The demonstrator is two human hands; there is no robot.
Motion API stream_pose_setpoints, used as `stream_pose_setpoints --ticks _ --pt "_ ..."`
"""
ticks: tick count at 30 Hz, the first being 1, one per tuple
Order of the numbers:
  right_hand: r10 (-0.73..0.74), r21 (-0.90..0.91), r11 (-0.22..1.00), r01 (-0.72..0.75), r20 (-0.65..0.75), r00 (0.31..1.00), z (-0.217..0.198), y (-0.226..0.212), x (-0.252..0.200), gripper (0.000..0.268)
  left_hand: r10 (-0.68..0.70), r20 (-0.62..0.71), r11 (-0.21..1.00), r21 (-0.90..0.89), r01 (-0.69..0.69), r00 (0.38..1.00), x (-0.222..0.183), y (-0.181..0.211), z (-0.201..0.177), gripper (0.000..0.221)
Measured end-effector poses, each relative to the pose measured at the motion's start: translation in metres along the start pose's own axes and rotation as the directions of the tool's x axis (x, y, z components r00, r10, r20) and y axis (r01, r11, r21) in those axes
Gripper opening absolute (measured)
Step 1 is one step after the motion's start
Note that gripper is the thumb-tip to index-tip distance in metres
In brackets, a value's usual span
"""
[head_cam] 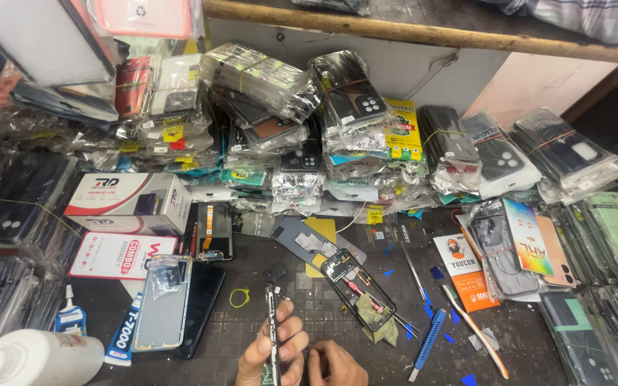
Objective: The person disassembles a smartphone, removes the battery, and uses a utility knife to cut a ribbon cable attached to the back cover. They then reassemble the phone by placing the battery back inside and closing the back cover.
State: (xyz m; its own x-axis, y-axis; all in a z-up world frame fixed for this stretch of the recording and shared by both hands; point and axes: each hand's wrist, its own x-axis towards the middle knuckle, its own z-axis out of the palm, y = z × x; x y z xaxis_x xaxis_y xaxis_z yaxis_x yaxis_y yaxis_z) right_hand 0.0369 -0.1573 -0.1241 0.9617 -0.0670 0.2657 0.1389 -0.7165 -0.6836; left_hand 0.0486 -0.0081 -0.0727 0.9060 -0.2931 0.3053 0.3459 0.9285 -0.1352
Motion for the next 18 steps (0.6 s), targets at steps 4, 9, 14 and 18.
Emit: stream_pose_setpoints --ticks 4,9,14,18 --pt "0.023 -0.002 1.000 -0.023 0.021 1.000 0.003 0.005 0.000 0.008 -0.013 0.020 1.000 0.003 0.013 1.000 -0.001 0.001 -0.007 0.048" --pt "0.010 -0.001 1.000 -0.010 0.043 0.999 0.008 0.015 -0.001 0.008 -0.027 0.041 1.000 0.009 0.027 0.999 -0.001 0.003 -0.013 0.048" --pt "-0.026 0.017 1.000 0.026 0.030 0.999 0.009 0.016 0.000 0.008 -0.021 0.032 1.000 0.002 0.020 0.999 0.000 0.003 -0.012 0.048" --pt "0.026 0.009 1.000 -0.026 0.011 1.000 0.006 0.009 -0.002 0.008 -0.017 0.012 1.000 0.018 0.017 1.000 -0.002 0.002 -0.009 0.047"
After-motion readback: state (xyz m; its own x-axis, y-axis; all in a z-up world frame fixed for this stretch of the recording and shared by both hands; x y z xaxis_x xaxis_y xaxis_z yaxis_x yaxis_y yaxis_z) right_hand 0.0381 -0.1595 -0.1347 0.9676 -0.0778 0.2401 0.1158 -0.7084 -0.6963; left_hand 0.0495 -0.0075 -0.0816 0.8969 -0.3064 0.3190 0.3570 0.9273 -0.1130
